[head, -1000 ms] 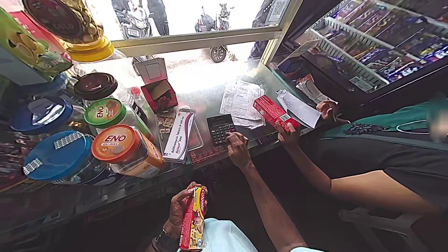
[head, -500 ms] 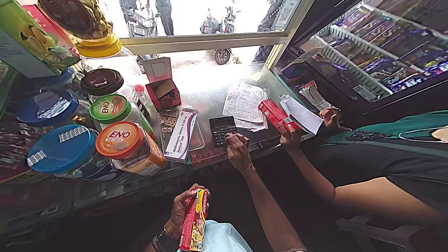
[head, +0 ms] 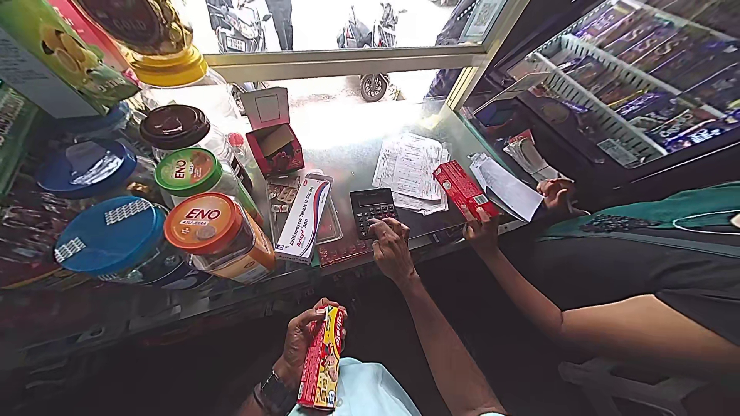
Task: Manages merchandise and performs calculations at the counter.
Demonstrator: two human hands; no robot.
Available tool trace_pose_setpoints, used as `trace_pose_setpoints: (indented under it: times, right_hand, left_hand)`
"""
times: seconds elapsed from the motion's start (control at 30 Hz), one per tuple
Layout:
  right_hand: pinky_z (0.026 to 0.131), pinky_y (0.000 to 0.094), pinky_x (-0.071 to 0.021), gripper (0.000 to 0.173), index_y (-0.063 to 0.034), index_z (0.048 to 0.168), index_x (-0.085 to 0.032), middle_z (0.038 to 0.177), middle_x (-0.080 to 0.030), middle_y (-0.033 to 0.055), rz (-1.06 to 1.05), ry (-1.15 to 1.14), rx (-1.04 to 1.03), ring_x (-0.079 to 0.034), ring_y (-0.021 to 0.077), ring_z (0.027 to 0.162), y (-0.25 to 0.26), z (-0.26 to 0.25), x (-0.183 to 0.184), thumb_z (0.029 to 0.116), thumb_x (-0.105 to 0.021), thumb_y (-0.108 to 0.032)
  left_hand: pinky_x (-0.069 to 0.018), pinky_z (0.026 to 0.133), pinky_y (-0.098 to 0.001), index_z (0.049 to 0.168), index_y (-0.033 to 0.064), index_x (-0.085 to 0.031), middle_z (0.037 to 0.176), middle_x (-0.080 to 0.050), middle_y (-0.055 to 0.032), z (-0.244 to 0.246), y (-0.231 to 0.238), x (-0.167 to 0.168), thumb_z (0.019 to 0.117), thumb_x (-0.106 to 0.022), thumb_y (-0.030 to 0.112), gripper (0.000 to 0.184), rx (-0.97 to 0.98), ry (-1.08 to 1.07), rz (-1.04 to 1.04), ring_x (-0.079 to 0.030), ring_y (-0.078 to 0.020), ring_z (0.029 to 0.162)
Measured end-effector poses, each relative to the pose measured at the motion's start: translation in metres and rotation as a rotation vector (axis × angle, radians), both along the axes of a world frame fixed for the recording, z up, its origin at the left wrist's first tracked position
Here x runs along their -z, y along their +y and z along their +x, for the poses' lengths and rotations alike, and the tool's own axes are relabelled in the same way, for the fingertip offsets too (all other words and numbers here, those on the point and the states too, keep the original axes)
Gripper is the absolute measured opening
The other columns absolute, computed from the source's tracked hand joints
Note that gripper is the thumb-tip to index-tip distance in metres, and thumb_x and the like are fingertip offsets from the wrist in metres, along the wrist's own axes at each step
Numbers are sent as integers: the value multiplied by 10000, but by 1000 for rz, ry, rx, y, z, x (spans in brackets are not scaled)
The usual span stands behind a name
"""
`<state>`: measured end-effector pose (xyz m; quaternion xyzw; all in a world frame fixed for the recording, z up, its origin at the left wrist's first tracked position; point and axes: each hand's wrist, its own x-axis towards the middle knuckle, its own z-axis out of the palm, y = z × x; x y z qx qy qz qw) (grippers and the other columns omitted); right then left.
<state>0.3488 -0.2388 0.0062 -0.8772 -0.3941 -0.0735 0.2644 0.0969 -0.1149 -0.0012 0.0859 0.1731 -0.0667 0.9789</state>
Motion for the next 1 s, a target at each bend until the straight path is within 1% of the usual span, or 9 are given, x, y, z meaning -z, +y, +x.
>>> trace_pose_setpoints:
  times: [0.07, 0.2, 0.33, 0.43, 0.53, 0.63, 0.8, 0.9, 1.0]
  right_hand:
    - [1095, 552, -313, 319, -130, 1111, -700, 1355, -661, 14, -27, 58, -8, -497, 295, 1364, -2, -1, 2, 936, -434, -127]
    - [1033, 509, -380, 280, -132, 998, -716, 1214, -722, 23, 151, -123, 129, -599, 278, 1211, -15, -5, 8, 908, -452, -108]
    - [1043, 556, -346, 347, -131, 1122, -715, 1221, -722, 20, 113, -46, 192, -563, 309, 1272, -24, -12, 15, 909, -441, -130]
    - [1022, 507, -407, 307, -112, 1041, -713, 1186, -727, 49, 300, -57, 185, -612, 289, 1188, -27, -30, 11, 923, -430, -131]
    - [1000, 381, -488, 245, -69, 1019, -701, 1156, -719, 57, 559, 245, 89, -627, 204, 1148, -25, -71, 15, 959, -464, -91]
    - [870, 274, -557, 228, -36, 1046, -657, 1132, -728, 64, 831, 711, -69, -674, 121, 1047, -21, -112, 15, 965, -445, -22]
    - [899, 345, -575, 319, -7, 1330, -541, 1282, -648, 120, 877, 1279, -180, -664, 190, 1088, -36, -135, -15, 1047, -432, -103]
    - [1019, 386, -555, 573, -37, 1548, -354, 1524, -484, 115, 665, 1271, -237, -594, 199, 1284, -54, -128, -39, 1053, -512, -277]
    - [1128, 407, -479, 761, -35, 1606, -272, 1640, -323, 176, 496, 1104, -297, -500, 226, 1408, -70, -129, -49, 1019, -619, -373]
  left_hand:
    - [-599, 662, -354, 1042, 100, -691, 1084, -695, -171, 0, -1, 0, 796, -716, 264, 296, 11, 21, 16, -717, -254, 833]
    - [-603, 657, -360, 1039, 90, -695, 1077, -698, -190, 3, 0, 0, 794, -724, 258, 298, 1, 39, 31, -722, -265, 824]
    - [-602, 652, -361, 1042, 94, -698, 1099, -698, -192, 5, 1, 1, 786, -731, 260, 307, 4, 36, 3, -725, -274, 843]
    - [-609, 656, -371, 1047, 87, -707, 1090, -701, -197, 7, -1, -1, 778, -752, 256, 321, 6, 27, -1, -728, -280, 837]
    - [-606, 649, -364, 1045, 91, -704, 1079, -706, -190, 9, 0, -1, 787, -728, 264, 311, -3, 45, 16, -727, -271, 835]
    - [-608, 651, -354, 1046, 75, -708, 1052, -710, -187, 13, 2, -4, 809, -703, 281, 315, -33, 59, 73, -727, -255, 813]
    - [-625, 659, -356, 1038, 56, -673, 936, -731, -175, 38, -7, -20, 881, -584, 237, 255, -163, 80, 243, -741, -232, 772]
    - [-619, 634, -321, 1044, 64, -641, 858, -730, -118, 63, -19, -38, 915, -492, 180, 229, -314, 60, 419, -734, -174, 740]
    - [-598, 581, -257, 1081, 49, -587, 790, -693, -46, 79, -34, -55, 915, -416, 99, 243, -496, 143, 710, -696, -96, 667]
